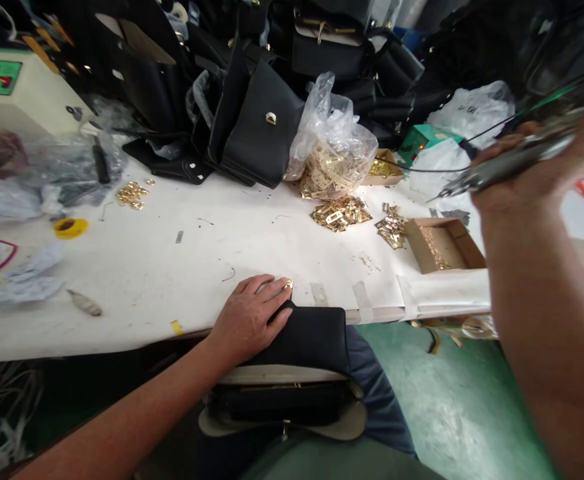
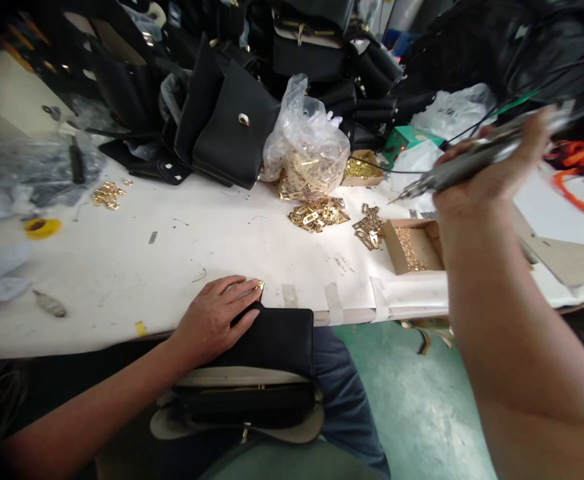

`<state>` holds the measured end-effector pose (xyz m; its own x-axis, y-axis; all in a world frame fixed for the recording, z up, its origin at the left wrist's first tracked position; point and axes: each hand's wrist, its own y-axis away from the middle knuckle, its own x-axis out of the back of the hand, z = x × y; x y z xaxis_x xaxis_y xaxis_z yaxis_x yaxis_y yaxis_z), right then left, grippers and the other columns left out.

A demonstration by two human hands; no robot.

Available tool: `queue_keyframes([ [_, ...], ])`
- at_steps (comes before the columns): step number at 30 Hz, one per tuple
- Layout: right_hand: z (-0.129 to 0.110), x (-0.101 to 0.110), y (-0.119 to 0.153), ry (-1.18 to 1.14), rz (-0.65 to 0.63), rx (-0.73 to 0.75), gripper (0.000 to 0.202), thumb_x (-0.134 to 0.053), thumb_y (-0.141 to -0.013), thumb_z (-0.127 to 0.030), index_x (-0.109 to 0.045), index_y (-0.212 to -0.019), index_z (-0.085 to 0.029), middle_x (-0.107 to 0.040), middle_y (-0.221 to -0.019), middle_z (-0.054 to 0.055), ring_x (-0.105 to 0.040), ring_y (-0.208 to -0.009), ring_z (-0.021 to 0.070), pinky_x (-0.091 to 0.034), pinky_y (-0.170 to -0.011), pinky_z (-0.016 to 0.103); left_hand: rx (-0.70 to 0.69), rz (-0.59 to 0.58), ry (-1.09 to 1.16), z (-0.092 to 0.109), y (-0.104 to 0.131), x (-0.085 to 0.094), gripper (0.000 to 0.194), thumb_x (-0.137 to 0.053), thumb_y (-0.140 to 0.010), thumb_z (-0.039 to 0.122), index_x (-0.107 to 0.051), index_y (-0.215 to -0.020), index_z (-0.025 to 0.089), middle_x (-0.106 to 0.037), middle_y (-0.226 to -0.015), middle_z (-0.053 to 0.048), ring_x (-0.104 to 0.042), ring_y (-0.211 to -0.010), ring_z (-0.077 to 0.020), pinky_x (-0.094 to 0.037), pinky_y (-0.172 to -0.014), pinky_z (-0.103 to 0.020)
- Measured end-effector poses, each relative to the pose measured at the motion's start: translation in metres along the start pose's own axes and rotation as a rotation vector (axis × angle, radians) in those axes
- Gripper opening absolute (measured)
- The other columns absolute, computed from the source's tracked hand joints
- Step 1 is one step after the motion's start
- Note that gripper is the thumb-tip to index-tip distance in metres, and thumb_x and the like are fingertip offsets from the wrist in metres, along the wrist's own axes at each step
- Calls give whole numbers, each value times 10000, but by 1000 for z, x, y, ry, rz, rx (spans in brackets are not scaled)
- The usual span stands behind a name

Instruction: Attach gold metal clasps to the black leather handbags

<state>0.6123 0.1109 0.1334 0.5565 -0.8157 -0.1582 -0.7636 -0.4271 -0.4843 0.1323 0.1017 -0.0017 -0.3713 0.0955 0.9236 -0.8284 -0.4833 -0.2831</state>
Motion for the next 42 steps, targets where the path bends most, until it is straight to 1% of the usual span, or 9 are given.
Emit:
queue_keyframes([
  [2, -17, -23, 49, -13, -131, -520, 467, -439, -976, -471, -667, -721, -154, -575, -636, 5, -535, -561, 84, -384, -569, 312, -8, -2, -5, -1, 0, 0, 304, -597, -981, 300, -719, -1244, 206, -700, -1358, -62, -596, -1240, -313, -519, -1033, -501],
  [4, -37, -42, 89, -94, -153, -721, 241, -658, -909, -415, -671, -831, -188, -561, -618, -34, -515, -539, 102, -417, -529, 276, -17, -3, -4, -2, -1, -1, 301, -598, -981, 300, -720, -1240, 211, -700, -1356, -66, -598, -1238, -313, -523, -1026, -502],
  [8, -71, -58, 128, -416, -143, -496, 179, -738, -898, -378, -656, -885, -220, -604, -741, -49, -550, -611, 67, -495, -579, 207, -23, -2, 2, -3, -1, -2, 308, -603, -979, 304, -717, -1251, 215, -696, -1362, -66, -593, -1244, -317, -520, -1031, -514],
  [11, -67, -59, 148, -581, -277, -646, 395, -825, -777, -560, -660, -915, -228, -580, -728, -57, -566, -622, 79, -564, -640, 246, -25, 3, 0, -3, -2, -2, 308, -599, -981, 300, -719, -1249, 206, -697, -1361, -68, -594, -1239, -318, -525, -1024, -519],
  [13, -52, -60, 162, -488, -298, -782, 426, -893, -712, -528, -619, -834, -226, -520, -657, -77, -535, -571, 78, -553, -581, 237, -26, 4, -3, -3, -1, -2, 305, -598, -981, 298, -722, -1243, 204, -698, -1358, -68, -598, -1231, -317, -528, -1018, -517],
  [16, -34, -60, 176, -370, -234, -714, 472, -895, -704, -553, -557, -789, -235, -515, -649, -81, -557, -562, 89, -566, -574, 247, -29, 12, -5, -2, -1, -2, 304, -599, -980, 298, -722, -1242, 204, -700, -1356, -61, -599, -1229, -316, -527, -1021, -508],
  [20, -33, -62, 185, -336, -194, -624, 509, -822, -725, -672, -595, -882, -245, -513, -652, -72, -585, -586, 116, -602, -640, 297, -22, 19, -3, -2, -1, -2, 306, -601, -977, 298, -722, -1244, 208, -702, -1352, -61, -602, -1225, -315, -530, -1016, -506],
  [27, -23, -84, 211, -394, -107, -593, 423, -888, -710, -480, -546, -767, -236, -440, -633, -87, -465, -530, 84, -539, -580, 250, 0, -1, 12, 0, 0, 0, 317, -600, -983, 308, -718, -1262, 216, -700, -1352, -67, -598, -1232, -316, -519, -1033, -511],
  [42, 2, -105, 227, -309, -138, -526, 352, -839, -772, -414, -548, -702, -229, -470, -618, -78, -491, -518, 98, -554, -585, 273, 27, -5, 25, 2, -4, 1, 269, -605, -998, 329, -727, -1213, 223, -720, -1311, -52, -613, -1176, -287, -513, -997, -487],
])
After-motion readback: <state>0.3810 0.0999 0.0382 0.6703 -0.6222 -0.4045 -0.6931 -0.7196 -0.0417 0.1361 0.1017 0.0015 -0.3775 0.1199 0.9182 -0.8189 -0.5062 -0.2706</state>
